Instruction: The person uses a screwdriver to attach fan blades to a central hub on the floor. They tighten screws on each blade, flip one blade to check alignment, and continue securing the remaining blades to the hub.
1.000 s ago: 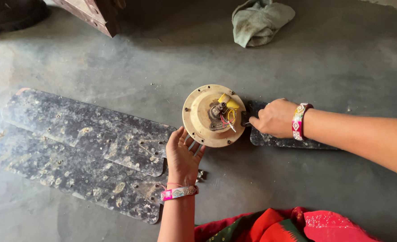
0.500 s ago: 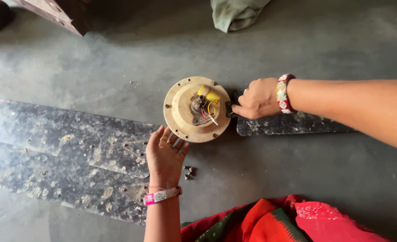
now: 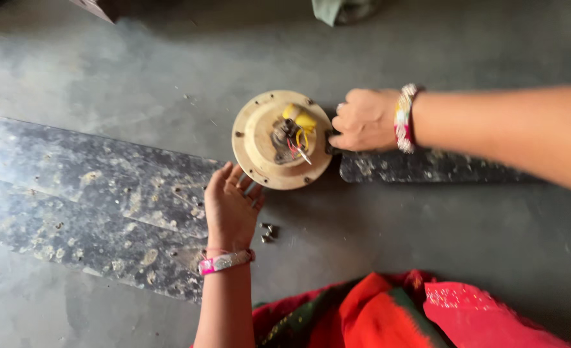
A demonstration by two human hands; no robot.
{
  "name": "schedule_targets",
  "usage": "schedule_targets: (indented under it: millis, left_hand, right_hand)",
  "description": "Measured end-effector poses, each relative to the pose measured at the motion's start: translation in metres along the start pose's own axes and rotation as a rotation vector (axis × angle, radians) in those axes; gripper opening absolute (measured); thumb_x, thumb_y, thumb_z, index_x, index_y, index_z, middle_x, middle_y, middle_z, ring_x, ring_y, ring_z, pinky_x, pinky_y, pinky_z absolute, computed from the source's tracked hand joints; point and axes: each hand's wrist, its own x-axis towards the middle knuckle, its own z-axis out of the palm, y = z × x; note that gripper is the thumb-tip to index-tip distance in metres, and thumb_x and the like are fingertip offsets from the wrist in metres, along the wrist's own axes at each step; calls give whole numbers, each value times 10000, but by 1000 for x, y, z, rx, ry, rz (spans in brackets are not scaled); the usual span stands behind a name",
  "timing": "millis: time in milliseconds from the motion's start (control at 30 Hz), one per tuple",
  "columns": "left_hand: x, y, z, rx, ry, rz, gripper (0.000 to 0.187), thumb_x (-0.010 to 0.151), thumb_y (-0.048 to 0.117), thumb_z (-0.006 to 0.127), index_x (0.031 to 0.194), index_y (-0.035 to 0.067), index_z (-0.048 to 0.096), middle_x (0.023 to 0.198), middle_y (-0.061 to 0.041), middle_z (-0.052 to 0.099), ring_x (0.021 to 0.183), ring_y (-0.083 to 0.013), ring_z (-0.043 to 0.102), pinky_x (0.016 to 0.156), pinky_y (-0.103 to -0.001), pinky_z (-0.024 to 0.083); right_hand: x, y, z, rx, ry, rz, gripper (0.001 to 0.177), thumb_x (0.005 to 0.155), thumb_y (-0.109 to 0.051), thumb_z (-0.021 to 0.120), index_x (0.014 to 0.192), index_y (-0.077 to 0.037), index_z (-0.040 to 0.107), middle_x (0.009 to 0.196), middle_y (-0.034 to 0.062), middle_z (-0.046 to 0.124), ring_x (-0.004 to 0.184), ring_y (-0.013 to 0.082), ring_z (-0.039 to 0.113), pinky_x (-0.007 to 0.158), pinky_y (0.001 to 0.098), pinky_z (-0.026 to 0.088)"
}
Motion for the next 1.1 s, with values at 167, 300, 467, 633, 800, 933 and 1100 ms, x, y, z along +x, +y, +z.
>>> schedule_targets:
  millis: [167, 300, 467, 633, 800, 933, 1100]
  left_hand:
    - [1, -2, -8, -38, -11, -12, 558, 886, 524, 519, 1264, 130, 635, 1109, 2, 622, 966, -158, 519, 911, -356, 394]
    - [1, -4, -7, -5, 22, 7, 573, 865, 533, 532, 1283, 150, 612, 1141, 11, 613, 996, -151, 516, 941, -364, 390]
    - [0, -4, -6, -23, 39, -2, 605, 851, 532, 558, 1311, 140, 598, 1132, -5, 605, 998, -158, 523, 955, -378, 386]
    - [2, -5, -7, -42, 48, -1, 613, 843, 525, 577, 1313, 131, 574, 1127, -14, 605, 1009, -161, 535, 963, -384, 391]
    - [4, -6, -8, -52, 59, -7, 607, 843, 520, 583, 1310, 132, 571, 1122, -13, 603, 1004, -162, 532, 967, -385, 396]
    - [4, -6, -8, -55, 59, -4, 595, 853, 512, 583, 1308, 129, 565, 1116, -14, 596, 1010, -162, 533, 965, -389, 393]
    - [3, -5, -7, -55, 51, -5, 608, 851, 516, 576, 1324, 132, 571, 1123, -13, 594, 1013, -158, 532, 963, -384, 394]
  right_hand:
    - [4, -22, -13, 448, -384, 676, 330, 1014, -399, 526, 1022, -140, 729, 966, 130, 751, 943, 341, 686, 849, 468, 525]
    - [1, -11, -24, 748, -383, 766, 302, 946, -363, 550, 1063, -174, 755, 892, 119, 788, 869, 297, 742, 861, 435, 551]
    - [-15, -16, -44, 847, -316, 998, 388, 867, -463, 594, 1176, -289, 755, 782, 102, 788, 778, 272, 790, 818, 422, 598]
    - [-12, -21, -57, 703, -364, 995, 361, 876, -483, 597, 1149, -358, 797, 843, 46, 814, 866, 254, 771, 847, 424, 588]
    - [-5, -22, -61, 676, -382, 958, 361, 880, -486, 589, 1144, -350, 795, 886, 55, 820, 903, 274, 769, 857, 423, 585]
    - [0, -22, -62, 592, -425, 918, 347, 884, -455, 586, 1137, -346, 796, 969, 50, 801, 942, 297, 749, 852, 432, 585]
    - [3, -23, -63, 544, -451, 904, 340, 892, -436, 577, 1127, -334, 801, 994, 41, 804, 965, 290, 748, 853, 430, 590]
